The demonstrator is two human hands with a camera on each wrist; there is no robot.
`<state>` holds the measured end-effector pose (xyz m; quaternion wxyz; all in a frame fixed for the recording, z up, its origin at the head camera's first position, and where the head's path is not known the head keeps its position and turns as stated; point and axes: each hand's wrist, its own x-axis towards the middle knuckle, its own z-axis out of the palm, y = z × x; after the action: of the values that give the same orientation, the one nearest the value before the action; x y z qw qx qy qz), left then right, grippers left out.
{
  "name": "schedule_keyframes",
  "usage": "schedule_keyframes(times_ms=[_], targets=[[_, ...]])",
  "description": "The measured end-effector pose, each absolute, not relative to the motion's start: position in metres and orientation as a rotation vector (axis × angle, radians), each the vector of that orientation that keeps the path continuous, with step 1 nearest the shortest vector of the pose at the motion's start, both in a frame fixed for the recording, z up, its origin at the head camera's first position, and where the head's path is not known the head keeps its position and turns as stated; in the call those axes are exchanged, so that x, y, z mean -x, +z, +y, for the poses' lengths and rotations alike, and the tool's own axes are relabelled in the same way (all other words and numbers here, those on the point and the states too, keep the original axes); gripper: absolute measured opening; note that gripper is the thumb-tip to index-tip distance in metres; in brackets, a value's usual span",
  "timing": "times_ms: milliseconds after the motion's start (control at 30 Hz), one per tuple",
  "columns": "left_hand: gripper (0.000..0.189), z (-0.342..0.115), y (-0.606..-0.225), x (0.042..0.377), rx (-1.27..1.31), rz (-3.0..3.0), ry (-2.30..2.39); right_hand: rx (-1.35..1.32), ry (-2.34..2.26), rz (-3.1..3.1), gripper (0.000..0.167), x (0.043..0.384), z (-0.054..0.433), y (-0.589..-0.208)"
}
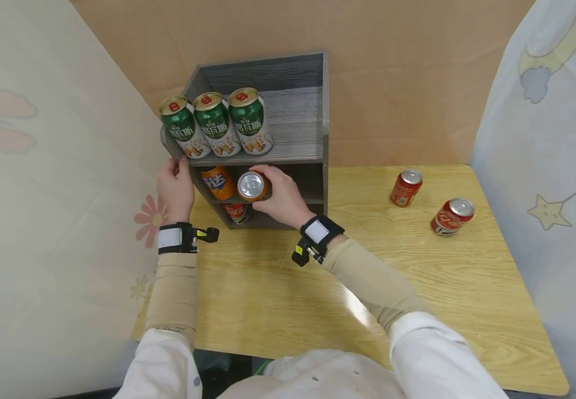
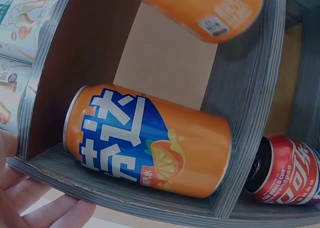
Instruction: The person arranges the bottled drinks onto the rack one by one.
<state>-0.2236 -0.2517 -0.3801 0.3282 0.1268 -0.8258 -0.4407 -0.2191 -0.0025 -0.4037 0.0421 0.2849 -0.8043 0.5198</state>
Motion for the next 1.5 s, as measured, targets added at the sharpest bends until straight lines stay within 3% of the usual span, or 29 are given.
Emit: schedule_keyframes(times_ms=[600,1167,1500], targets=[[0.034,-0.25,-0.384,0.225,-0.327,-2.179,-1.159,-0.577,1.737,-2.562,0.067,0.244,-0.018,-0.413],[0.035,-0.254,-0.381,0.225,-0.333,-2.177,-1.162,-0.49,1.689,-2.638,0.074,0.258,-0.033,-0.414],[0.035,-0.253,-0.381,0.225,-0.331,-2.176,-1.157,-0.521,1.636,-2.706,0.069,0.26,-0.027,-0.42]])
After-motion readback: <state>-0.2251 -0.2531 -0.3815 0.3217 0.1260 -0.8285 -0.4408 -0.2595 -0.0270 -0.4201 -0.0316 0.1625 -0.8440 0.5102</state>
